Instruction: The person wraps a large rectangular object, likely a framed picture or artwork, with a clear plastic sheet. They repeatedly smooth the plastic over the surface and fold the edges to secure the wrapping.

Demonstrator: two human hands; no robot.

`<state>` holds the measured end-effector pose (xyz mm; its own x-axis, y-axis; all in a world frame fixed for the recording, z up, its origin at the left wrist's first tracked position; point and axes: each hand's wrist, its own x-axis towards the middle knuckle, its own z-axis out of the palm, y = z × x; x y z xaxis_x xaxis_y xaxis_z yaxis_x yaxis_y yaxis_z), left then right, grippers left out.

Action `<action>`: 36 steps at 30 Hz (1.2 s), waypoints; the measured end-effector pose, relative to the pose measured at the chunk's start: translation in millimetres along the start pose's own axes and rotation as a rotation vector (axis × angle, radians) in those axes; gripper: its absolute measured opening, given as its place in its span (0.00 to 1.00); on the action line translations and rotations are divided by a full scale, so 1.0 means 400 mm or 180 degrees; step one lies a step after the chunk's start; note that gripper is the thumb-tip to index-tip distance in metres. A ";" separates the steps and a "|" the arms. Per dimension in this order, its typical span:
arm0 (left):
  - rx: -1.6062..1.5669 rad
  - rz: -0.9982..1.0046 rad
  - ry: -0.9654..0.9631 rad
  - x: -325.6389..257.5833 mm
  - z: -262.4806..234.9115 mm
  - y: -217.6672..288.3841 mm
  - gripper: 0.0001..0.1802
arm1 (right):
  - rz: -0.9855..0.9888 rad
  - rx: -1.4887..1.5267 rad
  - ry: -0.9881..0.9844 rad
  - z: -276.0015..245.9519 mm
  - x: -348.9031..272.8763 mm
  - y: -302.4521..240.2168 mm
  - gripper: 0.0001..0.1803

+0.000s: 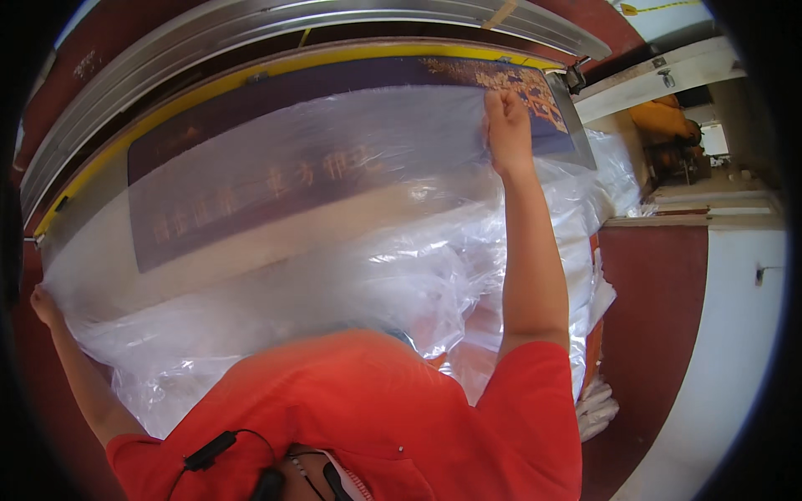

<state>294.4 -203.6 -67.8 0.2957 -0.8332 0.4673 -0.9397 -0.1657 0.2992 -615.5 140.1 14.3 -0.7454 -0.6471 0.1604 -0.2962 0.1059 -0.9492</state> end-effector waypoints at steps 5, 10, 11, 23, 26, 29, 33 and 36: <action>-0.0926 -0.0418 0.0100 0.081 0.218 0.142 0.26 | -0.0547 -0.1411 0.0441 -0.030 0.189 0.109 0.11; -0.0157 -0.0278 -0.0404 0.193 0.269 0.268 0.31 | -0.0080 -0.1773 0.0568 0.043 0.354 0.109 0.17; -0.0622 -0.0234 -0.1041 0.180 0.258 0.294 0.32 | 0.0123 -0.1874 0.0449 0.045 0.359 0.108 0.18; -0.2455 -0.1216 -0.0587 0.242 0.366 0.170 0.22 | 0.0214 -0.1988 0.1444 0.063 0.359 0.180 0.28; -0.2280 -0.1319 -0.0523 0.242 0.367 0.173 0.20 | 0.0307 -0.1966 0.1377 0.058 0.372 0.195 0.28; -0.2102 -0.1448 -0.0426 0.231 0.346 0.180 0.19 | 0.0243 -0.1767 0.1393 0.051 0.373 0.205 0.28; -0.3419 -0.1620 -0.0614 0.191 0.304 0.223 0.18 | 0.0343 -0.1067 0.1111 0.049 0.365 0.181 0.26; -0.2929 -0.1614 -0.1306 0.166 0.260 0.288 0.18 | 0.0666 -0.0312 0.1086 0.024 0.359 0.138 0.25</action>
<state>187.8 -332.9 -88.7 0.3691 -0.9187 -0.1405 -0.1931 -0.2236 0.9554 -733.3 45.7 -17.5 -0.9459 -0.3182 0.0630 -0.1606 0.2908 -0.9432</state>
